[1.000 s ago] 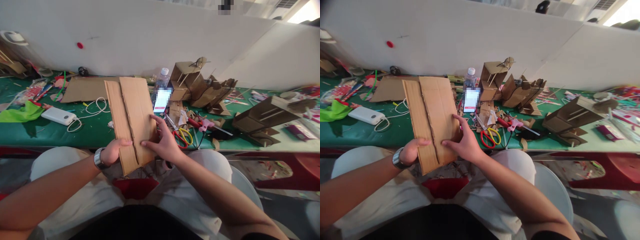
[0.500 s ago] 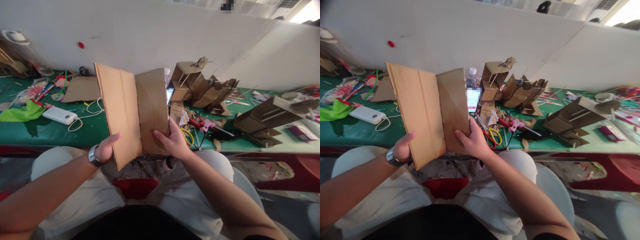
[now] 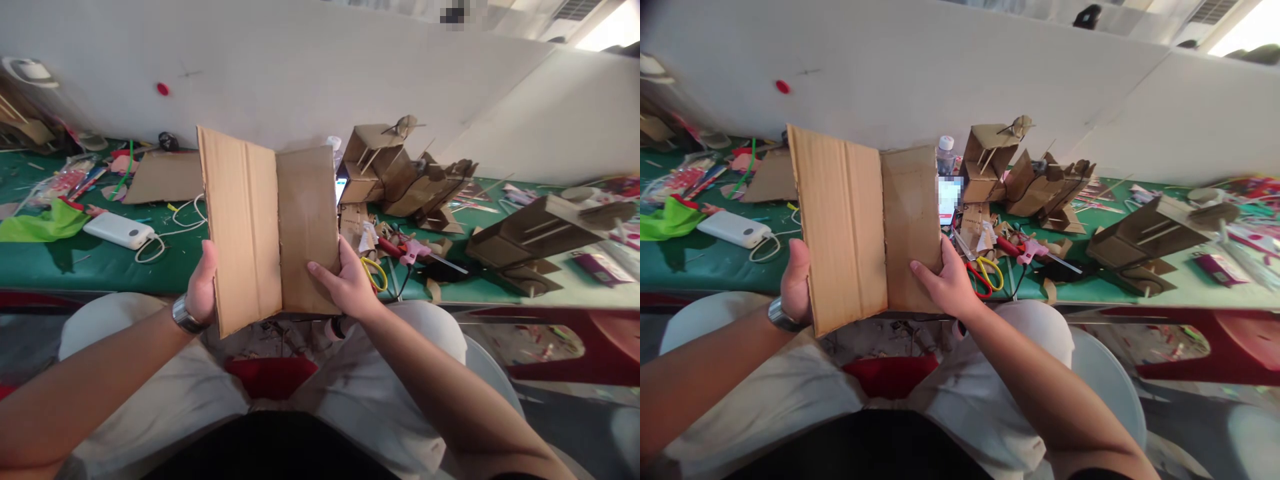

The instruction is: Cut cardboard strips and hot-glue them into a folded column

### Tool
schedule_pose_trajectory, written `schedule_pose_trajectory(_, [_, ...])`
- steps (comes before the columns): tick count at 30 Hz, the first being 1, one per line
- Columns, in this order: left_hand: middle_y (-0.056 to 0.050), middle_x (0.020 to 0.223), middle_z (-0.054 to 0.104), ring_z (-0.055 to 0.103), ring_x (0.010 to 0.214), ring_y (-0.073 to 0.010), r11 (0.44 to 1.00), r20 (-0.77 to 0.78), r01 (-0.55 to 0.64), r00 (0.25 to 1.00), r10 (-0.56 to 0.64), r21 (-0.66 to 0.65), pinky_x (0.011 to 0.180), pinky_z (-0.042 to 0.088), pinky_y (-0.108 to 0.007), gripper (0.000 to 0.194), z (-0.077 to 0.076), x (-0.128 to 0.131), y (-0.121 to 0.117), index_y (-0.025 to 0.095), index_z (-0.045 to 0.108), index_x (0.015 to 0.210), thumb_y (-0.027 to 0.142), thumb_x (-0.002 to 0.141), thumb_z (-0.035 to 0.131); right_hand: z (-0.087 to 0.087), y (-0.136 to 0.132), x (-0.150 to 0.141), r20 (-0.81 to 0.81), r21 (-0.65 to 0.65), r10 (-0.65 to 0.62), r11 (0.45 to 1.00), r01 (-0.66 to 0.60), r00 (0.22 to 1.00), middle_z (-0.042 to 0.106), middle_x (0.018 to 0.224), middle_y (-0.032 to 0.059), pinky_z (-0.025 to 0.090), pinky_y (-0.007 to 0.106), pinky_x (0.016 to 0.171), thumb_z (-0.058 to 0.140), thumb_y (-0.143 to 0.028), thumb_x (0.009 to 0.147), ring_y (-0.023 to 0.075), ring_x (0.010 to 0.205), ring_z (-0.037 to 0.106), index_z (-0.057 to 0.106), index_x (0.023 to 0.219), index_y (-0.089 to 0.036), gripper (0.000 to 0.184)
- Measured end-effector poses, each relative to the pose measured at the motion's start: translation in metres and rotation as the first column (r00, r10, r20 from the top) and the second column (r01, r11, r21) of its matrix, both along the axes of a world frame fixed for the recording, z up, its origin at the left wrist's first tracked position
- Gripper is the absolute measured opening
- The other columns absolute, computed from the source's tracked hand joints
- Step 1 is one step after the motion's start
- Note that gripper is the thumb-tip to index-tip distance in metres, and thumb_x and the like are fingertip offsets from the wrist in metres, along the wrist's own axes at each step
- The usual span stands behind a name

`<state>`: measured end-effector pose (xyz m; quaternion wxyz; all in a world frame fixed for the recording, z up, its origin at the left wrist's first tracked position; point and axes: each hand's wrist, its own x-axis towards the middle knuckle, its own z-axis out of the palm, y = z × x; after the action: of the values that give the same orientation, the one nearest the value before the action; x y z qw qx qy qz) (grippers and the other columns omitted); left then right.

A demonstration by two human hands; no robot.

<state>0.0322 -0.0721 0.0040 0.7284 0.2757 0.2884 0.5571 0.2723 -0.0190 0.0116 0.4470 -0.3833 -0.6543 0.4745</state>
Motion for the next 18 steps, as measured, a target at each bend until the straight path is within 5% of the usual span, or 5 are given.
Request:
schedule_pose_trajectory(9, [-0.015,0.127,0.075,0.053,0.143,-0.0424,0.999,-0.048,-0.034,0.998,0.033,-0.016,0.106,0.051,-0.059,0.082,0.002,-0.013,0.003,0.024,0.062,0.142,0.082,0.089,0.041,0.009,0.001,0.003,-0.143,-0.167,0.053,0.983,-0.077,0.988,0.067,0.142,0.0094,0.059,0.049,0.107,0.083,-0.046,0.081,0.0322,0.128,0.065,0.055,0.134,-0.026,0.063])
schedule_pose_trajectory(13, [-0.011,0.119,0.079,0.059,0.136,-0.0425,0.999,0.032,-0.007,0.999,0.008,-0.042,0.108,0.051,-0.058,0.062,0.004,-0.021,0.005,0.022,0.065,0.134,0.050,0.079,0.065,0.011,0.001,0.004,-0.201,-0.229,0.060,0.968,-0.106,0.978,0.070,0.136,0.0075,0.061,0.047,0.101,0.084,-0.043,0.079,0.0312,0.122,0.068,0.056,0.132,-0.027,0.062])
schedule_pose_trajectory(18, [-0.009,0.106,0.081,0.068,0.122,-0.0446,0.988,0.024,0.103,0.995,-0.101,-0.117,0.103,0.055,-0.058,0.067,0.017,-0.024,0.010,0.020,0.068,0.125,0.025,0.058,0.063,0.015,0.001,0.005,-0.264,-0.317,0.028,0.942,-0.115,0.964,0.073,0.130,0.0058,0.062,0.042,0.095,0.086,-0.037,0.074,0.0298,0.116,0.071,0.058,0.128,-0.026,0.061])
